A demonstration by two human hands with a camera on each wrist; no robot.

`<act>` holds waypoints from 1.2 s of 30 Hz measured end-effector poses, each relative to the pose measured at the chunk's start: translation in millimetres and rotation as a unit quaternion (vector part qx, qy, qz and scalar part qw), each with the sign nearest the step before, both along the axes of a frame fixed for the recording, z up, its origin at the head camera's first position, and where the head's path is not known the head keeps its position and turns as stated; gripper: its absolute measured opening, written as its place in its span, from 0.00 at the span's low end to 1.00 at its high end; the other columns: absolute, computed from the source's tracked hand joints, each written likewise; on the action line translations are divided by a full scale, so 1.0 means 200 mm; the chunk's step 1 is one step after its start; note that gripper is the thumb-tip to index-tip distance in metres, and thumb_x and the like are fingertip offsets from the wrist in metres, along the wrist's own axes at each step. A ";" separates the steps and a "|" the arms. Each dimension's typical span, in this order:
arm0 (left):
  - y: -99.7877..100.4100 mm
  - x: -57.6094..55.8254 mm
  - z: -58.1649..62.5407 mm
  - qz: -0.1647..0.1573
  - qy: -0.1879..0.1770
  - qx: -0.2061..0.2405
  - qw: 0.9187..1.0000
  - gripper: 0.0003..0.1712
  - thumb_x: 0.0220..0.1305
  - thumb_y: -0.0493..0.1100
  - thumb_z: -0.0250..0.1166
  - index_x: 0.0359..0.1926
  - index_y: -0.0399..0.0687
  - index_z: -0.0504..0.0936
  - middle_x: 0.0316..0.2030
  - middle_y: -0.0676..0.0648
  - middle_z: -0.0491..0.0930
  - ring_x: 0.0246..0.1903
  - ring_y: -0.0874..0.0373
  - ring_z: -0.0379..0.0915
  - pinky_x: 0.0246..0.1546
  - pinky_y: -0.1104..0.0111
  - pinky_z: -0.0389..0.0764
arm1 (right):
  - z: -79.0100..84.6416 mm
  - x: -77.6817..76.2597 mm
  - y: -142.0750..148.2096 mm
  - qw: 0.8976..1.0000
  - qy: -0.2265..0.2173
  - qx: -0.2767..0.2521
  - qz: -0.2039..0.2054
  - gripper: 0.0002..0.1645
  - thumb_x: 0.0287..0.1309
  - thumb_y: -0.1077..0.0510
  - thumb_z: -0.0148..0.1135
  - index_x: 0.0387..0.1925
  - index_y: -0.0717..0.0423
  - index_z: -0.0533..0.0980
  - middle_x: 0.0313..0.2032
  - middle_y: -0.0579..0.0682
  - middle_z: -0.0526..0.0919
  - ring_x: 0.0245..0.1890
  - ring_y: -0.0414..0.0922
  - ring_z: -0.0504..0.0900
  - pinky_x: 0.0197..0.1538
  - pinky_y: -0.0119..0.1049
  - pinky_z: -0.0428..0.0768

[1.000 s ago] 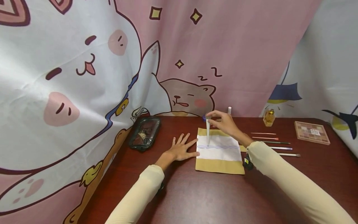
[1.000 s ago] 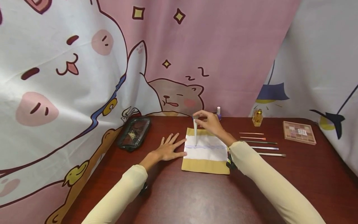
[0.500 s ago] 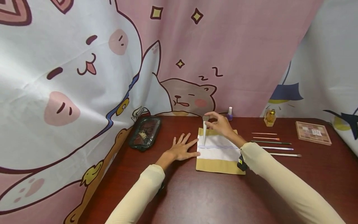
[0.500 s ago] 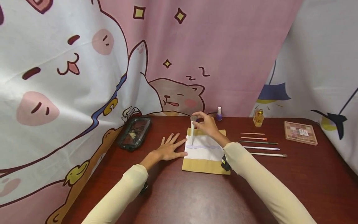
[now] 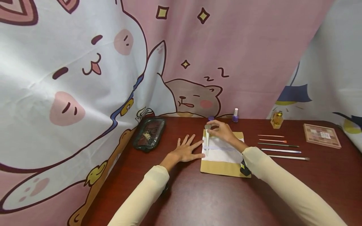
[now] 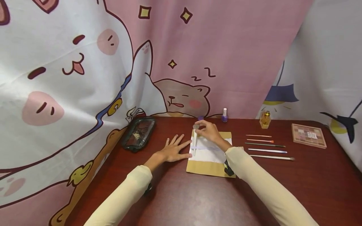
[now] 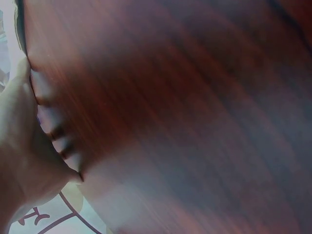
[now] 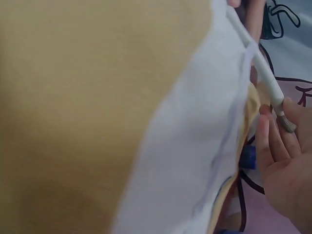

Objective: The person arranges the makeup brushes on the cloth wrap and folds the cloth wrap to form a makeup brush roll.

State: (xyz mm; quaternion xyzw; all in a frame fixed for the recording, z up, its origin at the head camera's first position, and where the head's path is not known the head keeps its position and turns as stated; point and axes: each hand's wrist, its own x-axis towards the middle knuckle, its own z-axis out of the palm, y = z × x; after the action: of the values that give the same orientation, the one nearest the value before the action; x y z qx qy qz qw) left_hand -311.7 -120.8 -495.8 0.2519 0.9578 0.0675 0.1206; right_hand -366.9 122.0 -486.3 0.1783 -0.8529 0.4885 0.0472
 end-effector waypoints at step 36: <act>0.00 0.01 0.01 0.002 -0.010 0.007 1.000 0.47 0.70 0.79 0.47 0.83 0.74 0.48 0.84 0.45 0.36 0.81 0.39 0.29 0.74 0.34 0.36 | -0.07 0.22 0.12 0.995 0.042 0.044 0.076 0.22 0.63 0.64 0.73 0.57 0.67 0.81 0.51 0.63 0.87 0.46 0.56 0.88 0.51 0.52 0.85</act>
State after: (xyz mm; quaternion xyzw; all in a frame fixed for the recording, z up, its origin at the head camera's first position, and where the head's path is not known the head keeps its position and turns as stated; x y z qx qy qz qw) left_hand -309.8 -121.0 -493.9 0.2504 0.9566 0.0769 0.1280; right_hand -322.7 145.1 -499.5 0.2651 -0.8546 0.4449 0.0381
